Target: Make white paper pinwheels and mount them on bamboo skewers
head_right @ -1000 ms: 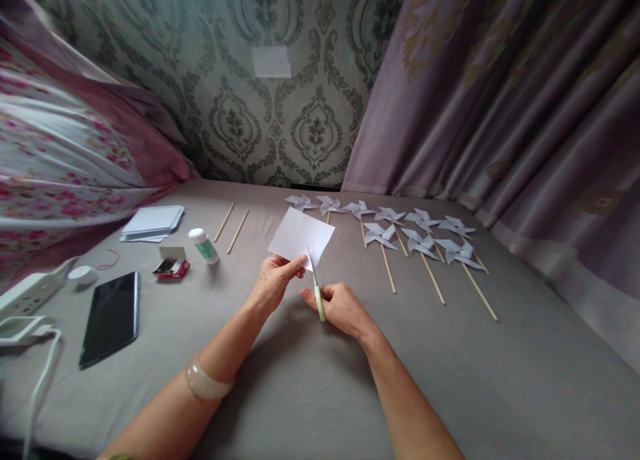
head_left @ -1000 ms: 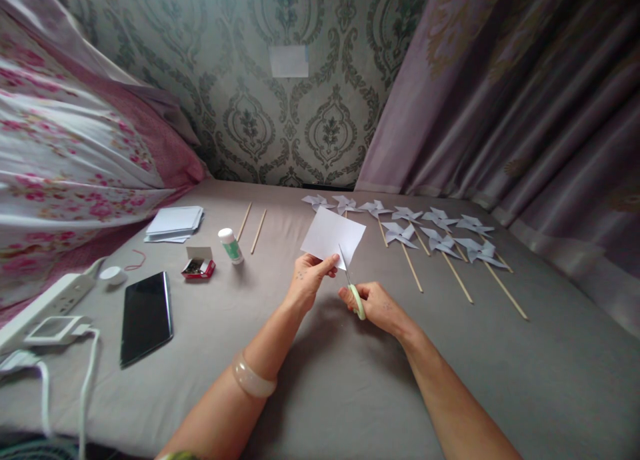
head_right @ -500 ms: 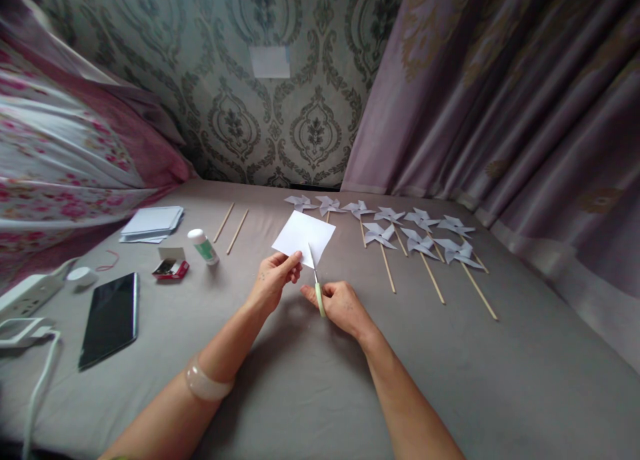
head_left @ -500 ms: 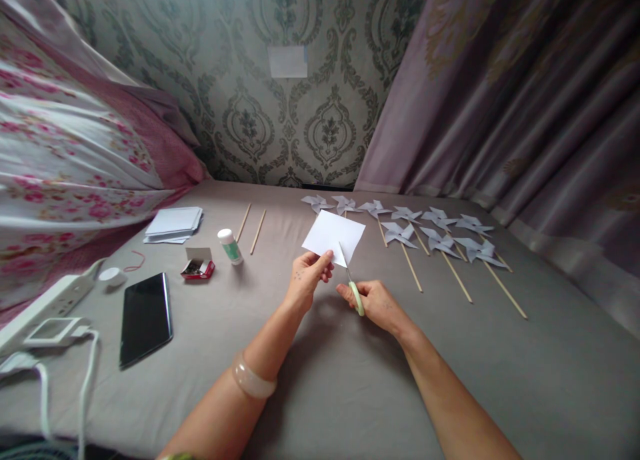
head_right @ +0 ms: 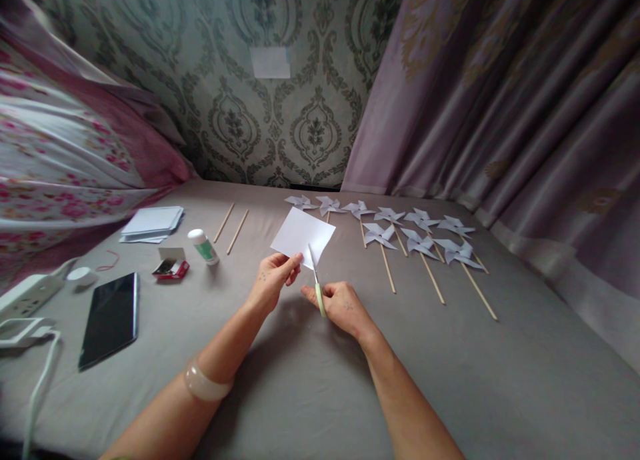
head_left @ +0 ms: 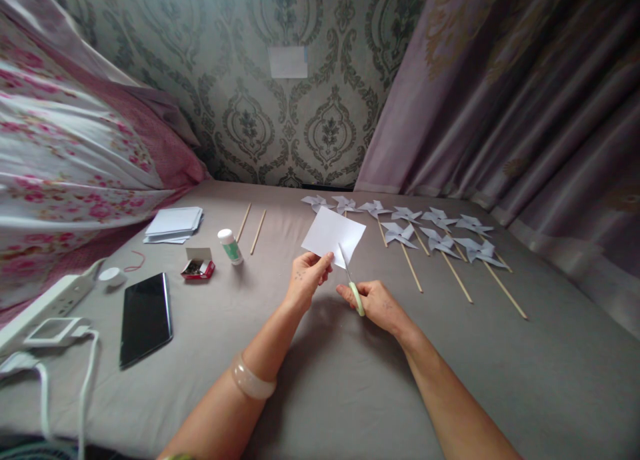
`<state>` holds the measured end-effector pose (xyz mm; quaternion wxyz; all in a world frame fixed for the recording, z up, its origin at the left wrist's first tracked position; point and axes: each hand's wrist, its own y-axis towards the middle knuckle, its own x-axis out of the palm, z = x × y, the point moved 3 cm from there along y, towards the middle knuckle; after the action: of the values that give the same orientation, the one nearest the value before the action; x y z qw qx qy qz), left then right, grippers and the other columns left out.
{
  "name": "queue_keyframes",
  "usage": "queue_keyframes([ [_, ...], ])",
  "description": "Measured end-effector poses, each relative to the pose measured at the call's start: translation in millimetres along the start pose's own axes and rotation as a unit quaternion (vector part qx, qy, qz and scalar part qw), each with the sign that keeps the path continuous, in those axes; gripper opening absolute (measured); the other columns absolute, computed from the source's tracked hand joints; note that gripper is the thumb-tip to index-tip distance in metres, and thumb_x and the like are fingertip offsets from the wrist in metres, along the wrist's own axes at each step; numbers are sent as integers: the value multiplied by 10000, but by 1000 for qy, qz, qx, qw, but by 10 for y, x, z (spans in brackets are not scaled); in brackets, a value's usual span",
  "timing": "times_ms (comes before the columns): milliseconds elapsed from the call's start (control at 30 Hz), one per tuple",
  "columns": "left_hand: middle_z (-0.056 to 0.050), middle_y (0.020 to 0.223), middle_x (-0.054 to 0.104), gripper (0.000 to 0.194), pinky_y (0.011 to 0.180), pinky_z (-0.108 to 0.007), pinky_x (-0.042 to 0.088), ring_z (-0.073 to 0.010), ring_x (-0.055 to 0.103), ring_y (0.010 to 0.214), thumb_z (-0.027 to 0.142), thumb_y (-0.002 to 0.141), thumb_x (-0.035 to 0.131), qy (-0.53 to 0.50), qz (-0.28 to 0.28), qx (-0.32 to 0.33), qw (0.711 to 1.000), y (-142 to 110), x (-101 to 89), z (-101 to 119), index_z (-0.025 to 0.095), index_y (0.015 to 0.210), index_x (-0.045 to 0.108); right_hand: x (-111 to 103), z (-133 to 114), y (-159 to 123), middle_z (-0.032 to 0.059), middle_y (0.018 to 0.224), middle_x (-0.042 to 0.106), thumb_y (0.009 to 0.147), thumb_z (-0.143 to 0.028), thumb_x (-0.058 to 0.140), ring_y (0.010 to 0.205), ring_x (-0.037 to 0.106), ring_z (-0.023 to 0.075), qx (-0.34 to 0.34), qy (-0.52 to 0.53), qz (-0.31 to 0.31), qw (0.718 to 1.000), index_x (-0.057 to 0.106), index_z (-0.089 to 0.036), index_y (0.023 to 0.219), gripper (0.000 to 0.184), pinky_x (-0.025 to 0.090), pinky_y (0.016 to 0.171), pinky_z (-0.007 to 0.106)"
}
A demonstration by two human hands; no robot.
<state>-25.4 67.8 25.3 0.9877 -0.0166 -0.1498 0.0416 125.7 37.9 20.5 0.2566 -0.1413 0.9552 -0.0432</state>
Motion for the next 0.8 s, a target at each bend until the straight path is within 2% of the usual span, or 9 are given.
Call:
queue_keyframes([
  [267, 16, 494, 531, 395, 404, -210, 251, -38, 378, 385, 478, 622, 737, 2, -5, 5, 1000, -3, 17, -10, 133, 553, 558, 15, 38, 14, -59, 515, 286, 701, -647, 570, 514, 275, 77, 6, 2, -11, 1000, 413, -184, 512, 524, 208, 485, 241],
  [467, 14, 516, 532, 399, 395, -205, 236, -34, 376, 389, 481, 617, 743, -22, -1, -4, 1000, -6, 9, 11, 130, 575, 558, 41, -15, -39, -26, 565, 441, 808, -712, 373, 544, 365, 102, -40, -39, -110, 992, 555, -147, 641, 617, 287, 520, 244],
  [533, 16, 518, 523, 409, 395, -205, 227, -34, 378, 394, 487, 612, 747, -29, 4, 2, 1000, 8, -19, 18, 130, 571, 552, 7, -1, -37, -18, 587, 473, 809, -732, 355, 550, 385, 104, -47, -29, -114, 992, 572, -144, 670, 642, 307, 527, 243],
  [600, 20, 516, 513, 408, 401, -205, 225, -32, 373, 398, 480, 614, 751, -33, 5, 9, 999, 25, -50, 26, 132, 567, 544, -77, 34, -20, -17, 584, 476, 799, -752, 348, 528, 390, 101, -34, 13, -78, 996, 580, -145, 696, 657, 314, 512, 241],
  [667, 24, 512, 503, 399, 407, -206, 222, -32, 369, 404, 468, 620, 753, -32, -1, 14, 999, 39, -75, 40, 134, 568, 540, -198, 80, -3, -30, 551, 444, 790, -767, 345, 492, 381, 97, -12, 75, -16, 997, 582, -151, 729, 663, 306, 488, 240],
  [800, 28, 510, 497, 384, 412, -214, 202, -32, 345, 403, 466, 619, 752, -6, -27, 14, 1000, 40, -86, 82, 137, 587, 557, -419, 136, 3, -41, 519, 417, 782, -757, 393, 476, 383, 99, -10, 195, 83, 977, 582, -163, 752, 624, 317, 483, 241],
])
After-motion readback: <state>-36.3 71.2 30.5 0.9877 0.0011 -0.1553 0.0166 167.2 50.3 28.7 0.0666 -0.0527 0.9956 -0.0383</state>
